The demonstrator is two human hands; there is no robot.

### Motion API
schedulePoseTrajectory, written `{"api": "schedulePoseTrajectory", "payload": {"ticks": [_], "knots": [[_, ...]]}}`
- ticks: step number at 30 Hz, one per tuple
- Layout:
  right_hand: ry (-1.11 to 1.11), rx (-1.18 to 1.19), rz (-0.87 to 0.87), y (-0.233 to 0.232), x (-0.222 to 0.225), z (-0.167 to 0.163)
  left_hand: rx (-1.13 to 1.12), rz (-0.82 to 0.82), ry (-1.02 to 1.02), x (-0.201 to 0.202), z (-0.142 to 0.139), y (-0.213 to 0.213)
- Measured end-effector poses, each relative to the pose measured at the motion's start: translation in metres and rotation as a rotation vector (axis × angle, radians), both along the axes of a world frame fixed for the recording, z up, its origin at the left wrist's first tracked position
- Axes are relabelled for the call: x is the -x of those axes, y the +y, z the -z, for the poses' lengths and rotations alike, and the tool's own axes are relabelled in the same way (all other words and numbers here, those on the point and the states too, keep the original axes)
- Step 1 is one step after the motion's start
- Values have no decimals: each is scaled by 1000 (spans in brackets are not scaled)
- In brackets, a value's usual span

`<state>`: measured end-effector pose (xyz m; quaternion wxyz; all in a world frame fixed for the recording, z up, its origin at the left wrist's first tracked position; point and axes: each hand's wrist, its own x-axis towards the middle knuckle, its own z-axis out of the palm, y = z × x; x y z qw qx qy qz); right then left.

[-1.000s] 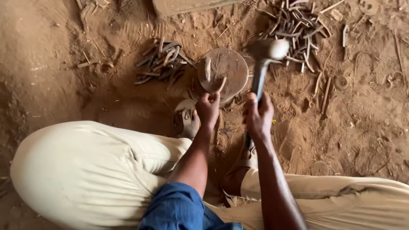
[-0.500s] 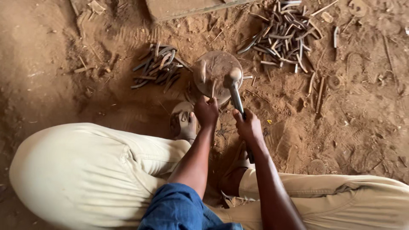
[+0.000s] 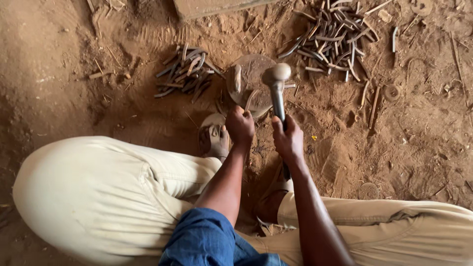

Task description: The person sits on the ground and repeatedly hammers small metal rods on a circular anvil to straighten them. They pick up rods from a pile, strike them with a hammer, and place the straightened pieces into a metal frame.

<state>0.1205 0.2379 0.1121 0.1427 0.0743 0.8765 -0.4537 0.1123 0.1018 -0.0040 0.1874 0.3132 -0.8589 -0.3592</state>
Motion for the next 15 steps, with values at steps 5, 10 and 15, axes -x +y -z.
{"api": "schedulePoseTrajectory", "payload": {"ticks": [5, 10, 15], "knots": [[-265, -77, -36, -10, 2, 5, -104, 43, 21, 1, -10, -3], [143, 222, 35, -8, 2, -19, -11, 29, -80, 3, -10, -2], [390, 461, -12, -1, -1, -27, -9, 49, 43, -2, 1, -1]]}}
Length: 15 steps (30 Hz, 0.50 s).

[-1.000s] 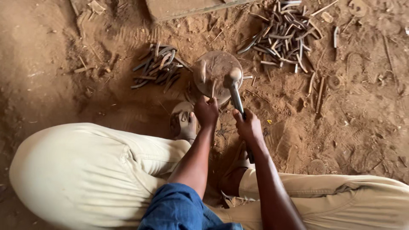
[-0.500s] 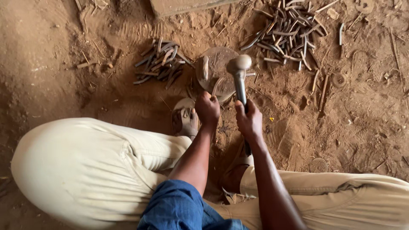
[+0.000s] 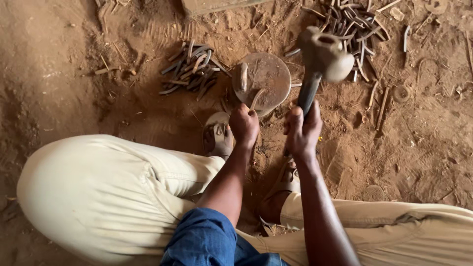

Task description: The person sits on the ground and repeatedly hammers small metal rods on a circular anvil to straighten them. They pick up rods from a pile, strike them with a hammer, and place the straightened pieces into a metal frame.

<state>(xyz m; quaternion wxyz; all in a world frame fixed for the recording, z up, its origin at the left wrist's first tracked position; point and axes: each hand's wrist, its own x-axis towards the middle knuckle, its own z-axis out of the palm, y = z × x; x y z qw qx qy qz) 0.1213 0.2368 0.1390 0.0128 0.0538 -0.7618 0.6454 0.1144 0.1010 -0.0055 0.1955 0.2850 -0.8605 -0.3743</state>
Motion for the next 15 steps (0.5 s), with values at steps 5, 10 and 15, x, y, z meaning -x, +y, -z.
{"api": "schedulePoseTrajectory", "payload": {"ticks": [5, 10, 15], "knots": [[-370, -270, -69, -9, 0, 18, -111, 26, -106, -1, -11, 1], [-625, -246, 96, 3, 14, 34, -103, -28, -2, 3, -20, -1], [-610, -262, 47, 23, 13, 45, -336, -9, -5, -8, -1, -6]]}}
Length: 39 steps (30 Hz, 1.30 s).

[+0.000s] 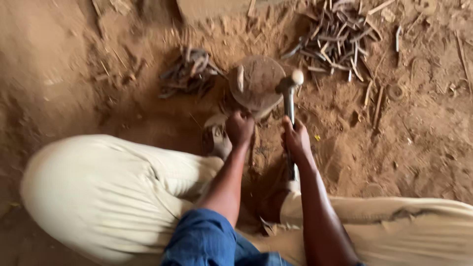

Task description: The person sits on the ground and repeatedly hammers small metal rods on a circular anvil to straighten them. They pick up rods from a pile, strike them with a hammer, and place the straightened pieces into a metal frame.

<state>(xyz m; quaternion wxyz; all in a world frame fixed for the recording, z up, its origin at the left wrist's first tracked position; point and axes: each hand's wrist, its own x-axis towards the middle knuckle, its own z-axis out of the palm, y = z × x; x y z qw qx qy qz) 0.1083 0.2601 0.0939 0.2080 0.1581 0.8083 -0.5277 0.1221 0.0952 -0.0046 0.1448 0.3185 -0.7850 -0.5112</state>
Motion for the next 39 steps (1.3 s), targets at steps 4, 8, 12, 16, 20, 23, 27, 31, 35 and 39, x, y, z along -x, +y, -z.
{"api": "schedulePoseTrajectory", "payload": {"ticks": [4, 8, 12, 16, 20, 23, 27, 31, 35, 39], "knots": [[-87, -225, -92, -3, 1, 6, 59, 36, -250, -9, 12, -2], [-38, -161, -110, -8, 1, 5, 18, -8, -223, -11, 11, -3], [-72, -105, -69, -9, -2, 7, 42, -99, -104, -3, 1, -11], [-110, -147, -64, -11, -1, 16, 233, -298, -138, 52, -16, -43], [-88, -149, -51, -18, -1, 28, 267, -181, -92, 152, -33, -92], [-129, -276, -42, -24, -2, 34, 303, 0, -244, 217, -31, -117], [-31, -313, -49, -31, -8, 37, 370, 143, -316, 297, -3, -135], [-161, -263, -7, -37, -13, 49, 318, 173, -379, 361, 42, -137], [-153, -194, 34, -40, -13, 72, 257, 154, -417, 400, 81, -127], [-221, -156, 11, -38, -15, 80, 227, 135, -297, 415, 105, -114]]}}
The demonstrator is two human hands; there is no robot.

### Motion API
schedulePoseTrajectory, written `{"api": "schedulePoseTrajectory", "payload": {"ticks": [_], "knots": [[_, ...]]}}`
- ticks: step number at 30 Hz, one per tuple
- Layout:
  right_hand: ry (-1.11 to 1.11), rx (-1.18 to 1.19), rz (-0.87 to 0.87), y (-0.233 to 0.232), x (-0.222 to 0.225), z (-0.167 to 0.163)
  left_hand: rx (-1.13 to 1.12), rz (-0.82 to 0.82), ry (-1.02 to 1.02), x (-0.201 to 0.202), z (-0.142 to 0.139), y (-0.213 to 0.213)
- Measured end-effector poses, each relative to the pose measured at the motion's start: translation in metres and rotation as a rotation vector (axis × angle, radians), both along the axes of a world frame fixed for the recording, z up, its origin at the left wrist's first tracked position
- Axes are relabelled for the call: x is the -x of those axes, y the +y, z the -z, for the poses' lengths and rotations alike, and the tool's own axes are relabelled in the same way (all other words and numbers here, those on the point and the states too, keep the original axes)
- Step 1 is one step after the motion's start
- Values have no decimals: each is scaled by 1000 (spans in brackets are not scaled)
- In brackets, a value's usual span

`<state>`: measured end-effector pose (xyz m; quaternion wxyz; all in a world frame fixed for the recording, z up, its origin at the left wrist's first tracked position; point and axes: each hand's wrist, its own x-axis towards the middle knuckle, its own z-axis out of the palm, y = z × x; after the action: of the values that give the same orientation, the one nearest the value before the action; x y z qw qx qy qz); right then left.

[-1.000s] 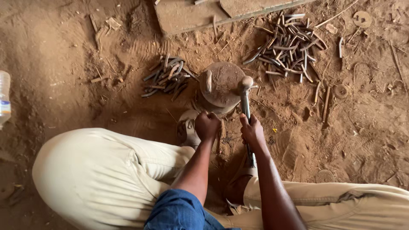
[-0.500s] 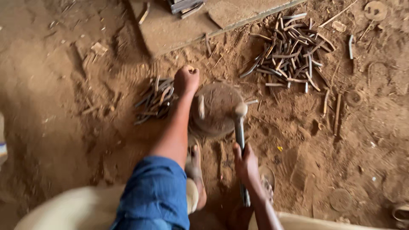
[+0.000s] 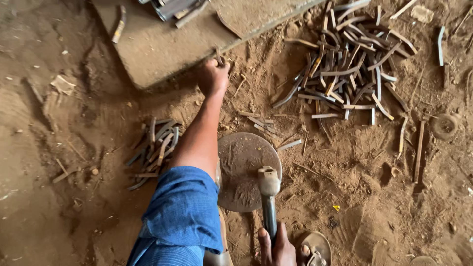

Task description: The person sits on the ground and repeatedly hammers small metal rods on a circular anvil to straighten them. They pick up rods from a pile, strike them with a hammer, and place the straightened pieces into a metal frame.

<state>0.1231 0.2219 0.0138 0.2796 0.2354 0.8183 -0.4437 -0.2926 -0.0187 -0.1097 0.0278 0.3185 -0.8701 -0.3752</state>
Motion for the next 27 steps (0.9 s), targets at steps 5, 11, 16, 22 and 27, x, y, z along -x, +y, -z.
{"api": "schedulePoseTrajectory", "payload": {"ticks": [5, 11, 16, 22, 27], "knots": [[-69, -32, -1, -5, 3, -21, 54, 68, 43, -21, -24, 11], [111, -69, -60, -11, 21, -50, -654, 168, 128, -106, -123, 6], [141, -35, -65, -9, 25, -52, -1157, 256, 160, -186, -144, -15], [154, 55, -74, -5, 26, -41, -178, 382, -173, -238, -140, -92], [66, 73, -83, -1, 26, -41, 212, 166, -324, -244, -165, -116]]}}
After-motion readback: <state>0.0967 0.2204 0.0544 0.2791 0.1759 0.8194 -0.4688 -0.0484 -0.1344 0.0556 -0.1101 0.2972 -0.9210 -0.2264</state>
